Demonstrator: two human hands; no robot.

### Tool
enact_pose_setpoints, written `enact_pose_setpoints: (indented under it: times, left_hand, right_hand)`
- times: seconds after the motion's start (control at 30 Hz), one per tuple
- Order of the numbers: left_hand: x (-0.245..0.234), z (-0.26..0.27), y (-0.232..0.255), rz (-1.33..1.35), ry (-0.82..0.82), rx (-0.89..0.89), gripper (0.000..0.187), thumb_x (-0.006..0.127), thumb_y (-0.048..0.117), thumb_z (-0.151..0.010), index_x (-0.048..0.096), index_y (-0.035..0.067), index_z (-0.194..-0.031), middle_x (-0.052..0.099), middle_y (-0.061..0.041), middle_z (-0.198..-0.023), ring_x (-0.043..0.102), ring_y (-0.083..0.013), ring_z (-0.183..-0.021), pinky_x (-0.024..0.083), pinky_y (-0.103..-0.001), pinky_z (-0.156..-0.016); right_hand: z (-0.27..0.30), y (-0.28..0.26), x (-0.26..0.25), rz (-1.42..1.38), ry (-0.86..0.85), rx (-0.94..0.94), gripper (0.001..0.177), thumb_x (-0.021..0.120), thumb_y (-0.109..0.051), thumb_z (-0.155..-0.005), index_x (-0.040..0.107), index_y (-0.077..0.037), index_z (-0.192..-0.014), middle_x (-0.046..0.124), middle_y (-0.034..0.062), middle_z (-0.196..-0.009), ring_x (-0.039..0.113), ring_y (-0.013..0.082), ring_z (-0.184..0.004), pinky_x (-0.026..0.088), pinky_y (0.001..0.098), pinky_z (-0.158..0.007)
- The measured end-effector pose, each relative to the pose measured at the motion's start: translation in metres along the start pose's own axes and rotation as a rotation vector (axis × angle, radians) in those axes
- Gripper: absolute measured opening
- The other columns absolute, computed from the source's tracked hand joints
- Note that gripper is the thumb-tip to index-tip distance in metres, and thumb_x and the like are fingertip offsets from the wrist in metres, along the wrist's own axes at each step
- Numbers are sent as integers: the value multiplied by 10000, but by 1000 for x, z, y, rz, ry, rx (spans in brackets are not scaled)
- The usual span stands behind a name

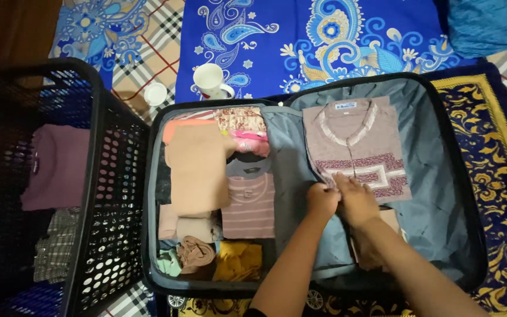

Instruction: Unpacking clothes from a suitcase on a bed into a laundry basket on the floor.

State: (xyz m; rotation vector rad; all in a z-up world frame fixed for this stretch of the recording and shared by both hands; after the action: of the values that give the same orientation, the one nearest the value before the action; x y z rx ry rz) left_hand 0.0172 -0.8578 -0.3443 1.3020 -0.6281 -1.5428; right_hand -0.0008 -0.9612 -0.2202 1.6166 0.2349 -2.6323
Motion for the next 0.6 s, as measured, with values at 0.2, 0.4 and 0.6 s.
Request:
enact_pose_setpoints:
  times: [0.2, 0.4, 0.6]
  left_hand:
    - [25, -19, -13, 903, -278, -135, 517, 603, 486, -1012, 650, 3, -1190, 717, -202, -1026, 717, -303, -913, 572, -440, -790]
    - [17, 10, 45, 1107, -458, -609, 762, 348, 762, -938, 433, 239, -1486, 483, -149, -1466, 465, -369, -1358, 371, -554, -1145]
    - [10, 32, 103, 1909, -923, -365, 804, 428, 803, -929, 474, 144, -1386, 603, -143, -1327, 572, -331, -1262, 403, -489, -1112]
  right_hand:
    - [-20, 36, -49, -473, 381, -224, 545, 736, -102, -791, 658, -171, -1326, 750, 183, -1122, 721, 381, -1002, 564, 425, -855]
    - [0, 30, -116, -671, 414, -173, 410, 733, -247, -882, 682, -119, -1268, 739, 204, -844, 731, 276, -653, 566, 405, -639]
    - [39, 8, -139, -709, 177, -72, 321, 710, -324, -914, 728, -151, -1183, 727, 203, -739, 708, 293, -609, 552, 401, -617]
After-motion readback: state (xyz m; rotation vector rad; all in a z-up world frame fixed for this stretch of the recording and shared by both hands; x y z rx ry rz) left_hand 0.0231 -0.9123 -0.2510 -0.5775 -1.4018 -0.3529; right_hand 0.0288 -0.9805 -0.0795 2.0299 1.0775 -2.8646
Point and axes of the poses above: each hand's wrist, its own z-axis away from the middle knuckle, its own x-axis out of the palm, y = z × x, the point moved 7 cm from there along -z, towards the middle knuckle
